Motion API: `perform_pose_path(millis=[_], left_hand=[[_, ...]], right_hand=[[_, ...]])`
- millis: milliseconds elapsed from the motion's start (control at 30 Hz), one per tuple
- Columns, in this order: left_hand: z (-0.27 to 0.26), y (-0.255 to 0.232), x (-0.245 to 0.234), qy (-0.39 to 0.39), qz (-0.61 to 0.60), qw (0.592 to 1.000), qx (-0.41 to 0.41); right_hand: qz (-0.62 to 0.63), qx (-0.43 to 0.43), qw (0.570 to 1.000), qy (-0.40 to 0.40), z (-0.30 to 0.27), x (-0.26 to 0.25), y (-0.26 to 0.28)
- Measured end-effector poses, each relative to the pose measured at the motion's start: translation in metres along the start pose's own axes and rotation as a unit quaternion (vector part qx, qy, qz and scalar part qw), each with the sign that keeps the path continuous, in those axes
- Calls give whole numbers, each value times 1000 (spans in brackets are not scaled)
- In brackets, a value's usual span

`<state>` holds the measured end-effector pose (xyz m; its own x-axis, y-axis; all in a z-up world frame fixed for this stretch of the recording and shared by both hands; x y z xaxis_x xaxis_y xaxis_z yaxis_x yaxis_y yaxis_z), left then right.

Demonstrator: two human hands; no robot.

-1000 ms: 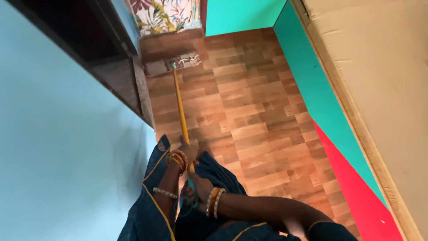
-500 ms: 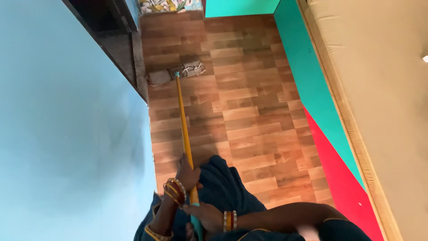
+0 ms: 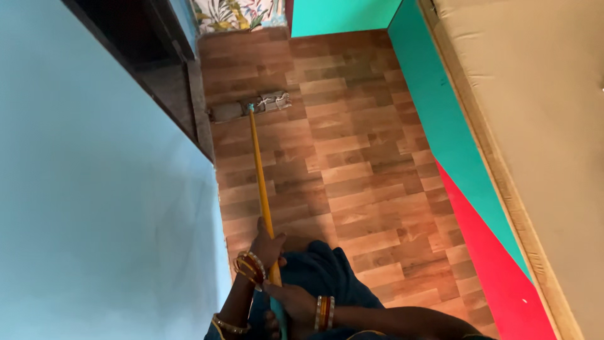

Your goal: The person mops a wooden floor using a yellow-handled mop. They move the mop back and forth along the base of a bed and a small cabinet, cleaning the area between the furniture and the wall.

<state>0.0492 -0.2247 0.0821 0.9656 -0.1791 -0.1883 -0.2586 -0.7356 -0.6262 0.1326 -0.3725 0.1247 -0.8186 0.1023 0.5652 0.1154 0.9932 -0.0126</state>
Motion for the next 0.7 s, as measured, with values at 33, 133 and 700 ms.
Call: perform_pose_path(millis=[33, 133, 700], left_hand=[[16, -2, -7, 1, 8, 1000, 0], [68, -8, -25, 3, 24, 1000, 13], [218, -61, -121, -60, 46, 997, 21]], right_hand=[[54, 18, 998, -4, -1, 12, 8], [66, -16, 997, 26, 10, 40, 48], [109, -193, 975, -25, 123, 67, 215]])
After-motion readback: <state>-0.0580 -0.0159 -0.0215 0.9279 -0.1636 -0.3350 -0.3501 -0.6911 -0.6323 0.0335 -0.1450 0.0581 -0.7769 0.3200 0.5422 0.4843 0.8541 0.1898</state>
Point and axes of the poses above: each hand's wrist, its own z-axis towards the middle knuckle, its own x-axis out of the palm, y = z × x, the point moved 9 cm from there along z, towards the middle knuckle, and after that the axes turned 4 degrees about z, right-handed, at the moved point
